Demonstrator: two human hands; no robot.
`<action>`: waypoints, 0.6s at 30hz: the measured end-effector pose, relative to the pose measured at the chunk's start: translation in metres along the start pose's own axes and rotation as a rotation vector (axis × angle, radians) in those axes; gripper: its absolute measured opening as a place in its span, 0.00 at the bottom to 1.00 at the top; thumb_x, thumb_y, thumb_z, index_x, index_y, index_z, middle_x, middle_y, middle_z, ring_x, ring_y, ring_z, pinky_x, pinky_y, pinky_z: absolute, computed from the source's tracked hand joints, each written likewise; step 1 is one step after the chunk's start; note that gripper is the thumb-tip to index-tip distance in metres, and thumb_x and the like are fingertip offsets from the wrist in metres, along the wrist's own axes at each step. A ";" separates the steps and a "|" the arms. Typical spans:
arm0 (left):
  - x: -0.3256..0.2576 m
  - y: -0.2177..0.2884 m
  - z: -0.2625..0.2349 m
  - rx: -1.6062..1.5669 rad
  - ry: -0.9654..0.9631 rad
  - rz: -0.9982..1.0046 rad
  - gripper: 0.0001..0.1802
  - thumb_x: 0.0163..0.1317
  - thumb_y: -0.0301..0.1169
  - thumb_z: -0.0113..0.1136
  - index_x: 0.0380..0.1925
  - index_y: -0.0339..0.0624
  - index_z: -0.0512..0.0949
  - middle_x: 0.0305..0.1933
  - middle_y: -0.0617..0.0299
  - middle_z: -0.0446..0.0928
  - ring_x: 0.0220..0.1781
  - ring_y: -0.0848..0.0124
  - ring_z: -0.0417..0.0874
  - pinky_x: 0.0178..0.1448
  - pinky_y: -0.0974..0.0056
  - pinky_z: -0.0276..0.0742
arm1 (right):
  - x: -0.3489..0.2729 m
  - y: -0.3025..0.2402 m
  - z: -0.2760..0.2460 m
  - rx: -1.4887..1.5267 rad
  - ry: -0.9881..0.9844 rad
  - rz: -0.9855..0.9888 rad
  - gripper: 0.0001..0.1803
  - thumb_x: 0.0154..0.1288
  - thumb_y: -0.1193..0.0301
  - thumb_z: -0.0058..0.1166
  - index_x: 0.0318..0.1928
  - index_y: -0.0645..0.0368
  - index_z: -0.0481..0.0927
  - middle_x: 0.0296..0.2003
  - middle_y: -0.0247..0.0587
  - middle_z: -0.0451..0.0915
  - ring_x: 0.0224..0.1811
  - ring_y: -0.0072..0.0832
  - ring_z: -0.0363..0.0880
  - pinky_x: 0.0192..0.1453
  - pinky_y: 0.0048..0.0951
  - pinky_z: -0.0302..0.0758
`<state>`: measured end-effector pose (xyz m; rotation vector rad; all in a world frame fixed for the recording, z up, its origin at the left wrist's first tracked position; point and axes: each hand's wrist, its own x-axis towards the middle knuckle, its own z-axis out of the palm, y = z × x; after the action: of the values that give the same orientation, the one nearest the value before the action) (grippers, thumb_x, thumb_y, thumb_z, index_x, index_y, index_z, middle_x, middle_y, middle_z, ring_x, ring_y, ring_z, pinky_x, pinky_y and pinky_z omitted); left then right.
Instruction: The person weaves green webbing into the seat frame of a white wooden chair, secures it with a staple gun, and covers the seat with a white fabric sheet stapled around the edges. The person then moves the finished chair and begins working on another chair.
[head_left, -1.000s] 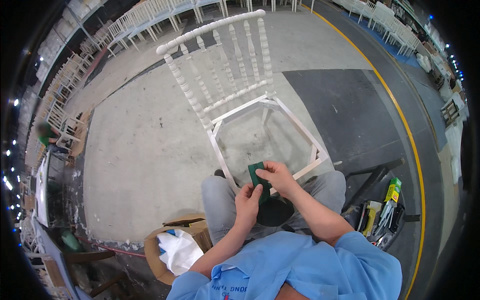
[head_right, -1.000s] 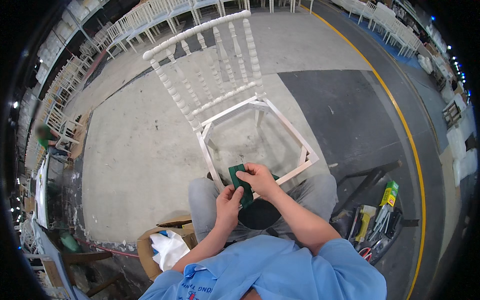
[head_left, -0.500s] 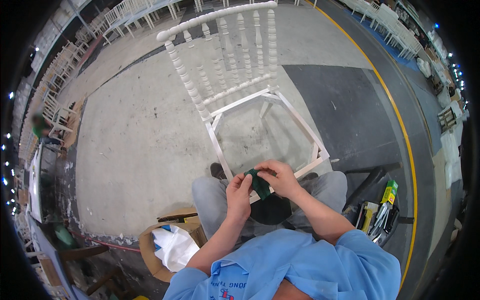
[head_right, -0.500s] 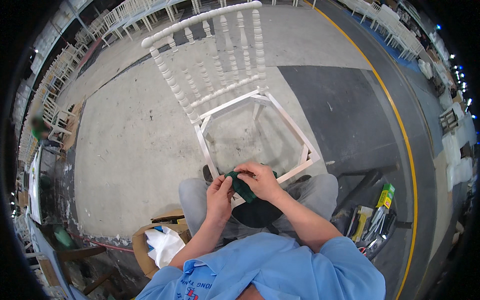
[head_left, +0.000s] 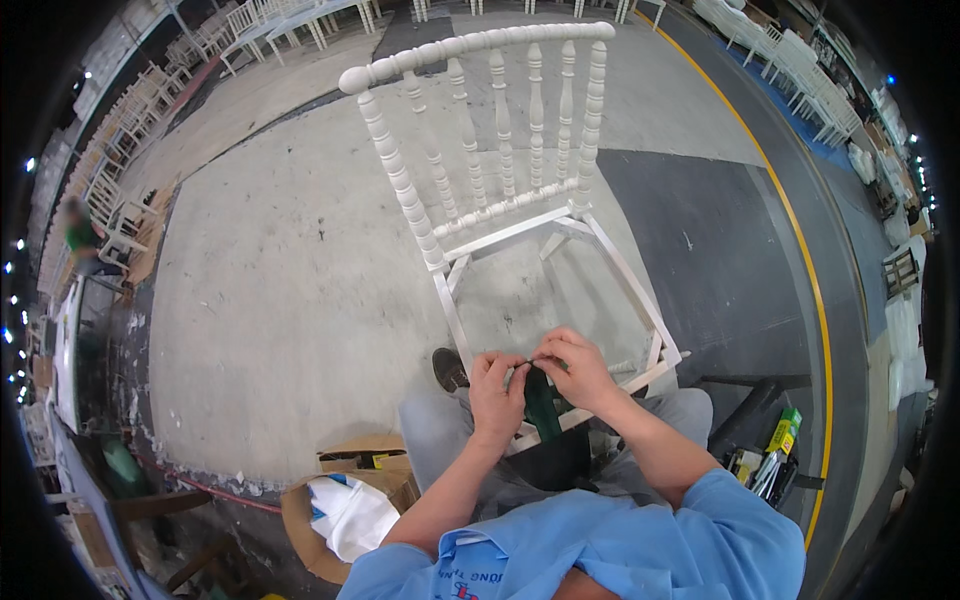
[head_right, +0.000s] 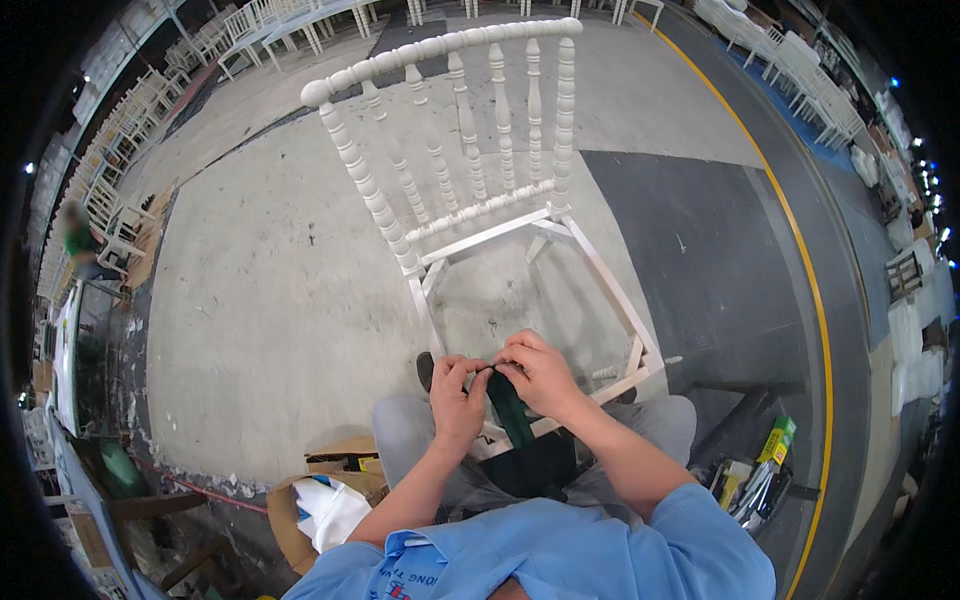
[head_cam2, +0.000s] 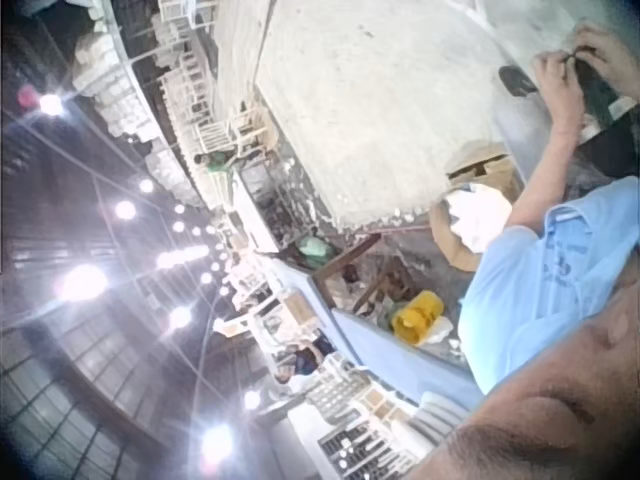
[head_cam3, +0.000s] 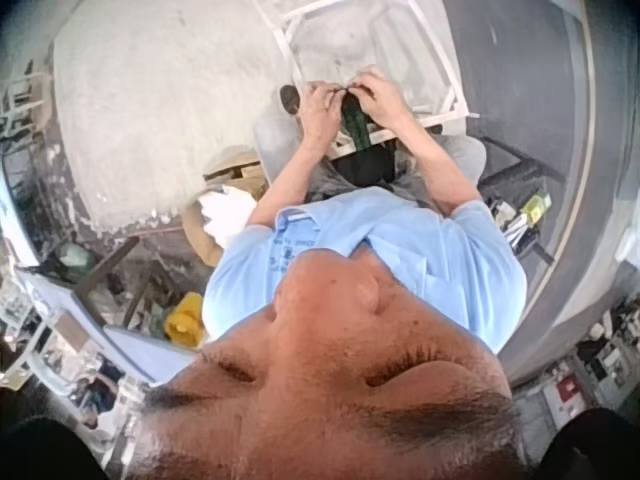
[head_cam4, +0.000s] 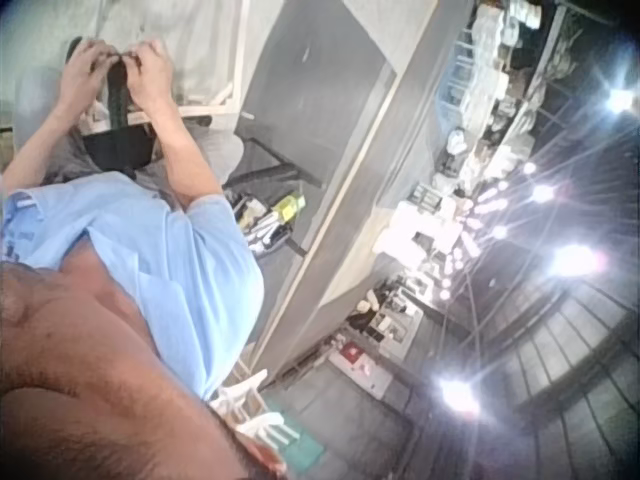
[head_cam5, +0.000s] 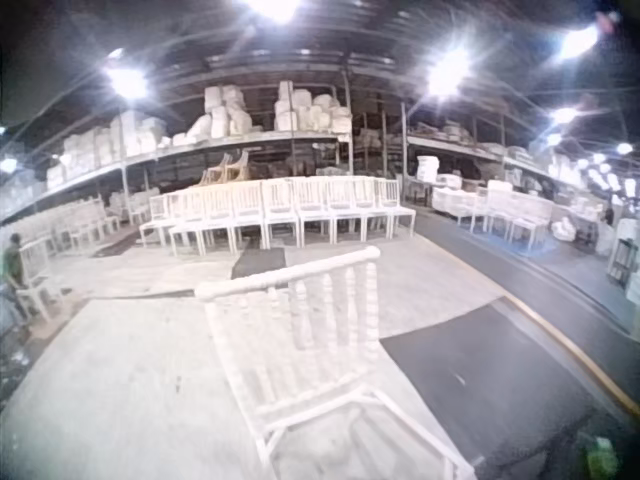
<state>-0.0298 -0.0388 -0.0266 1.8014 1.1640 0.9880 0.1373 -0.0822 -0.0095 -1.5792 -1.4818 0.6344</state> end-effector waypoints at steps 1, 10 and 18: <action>0.008 -0.006 0.003 0.016 0.014 0.010 0.05 0.64 0.26 0.68 0.40 0.39 0.84 0.40 0.54 0.81 0.45 0.56 0.84 0.53 0.57 0.78 | 0.011 0.002 0.001 -0.015 -0.021 -0.012 0.07 0.65 0.76 0.62 0.43 0.60 0.85 0.37 0.46 0.82 0.40 0.43 0.83 0.44 0.37 0.79; 0.117 -0.094 0.028 0.180 0.149 -0.074 0.13 0.65 0.28 0.67 0.49 0.41 0.83 0.45 0.50 0.81 0.50 0.51 0.82 0.56 0.52 0.76 | 0.160 0.080 0.054 -0.128 -0.193 0.041 0.07 0.66 0.72 0.60 0.42 0.60 0.85 0.40 0.52 0.84 0.46 0.51 0.84 0.51 0.45 0.79; 0.157 -0.158 0.048 0.482 0.155 -0.147 0.29 0.66 0.46 0.66 0.68 0.64 0.77 0.73 0.31 0.59 0.65 0.34 0.73 0.70 0.43 0.71 | 0.268 0.149 0.113 -0.249 -0.166 0.090 0.06 0.63 0.71 0.60 0.37 0.58 0.87 0.40 0.51 0.85 0.50 0.49 0.83 0.56 0.46 0.78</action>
<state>0.0025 0.1458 -0.1558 1.9903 1.7204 0.8178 0.1672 0.2147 -0.1418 -1.8287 -1.6712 0.6662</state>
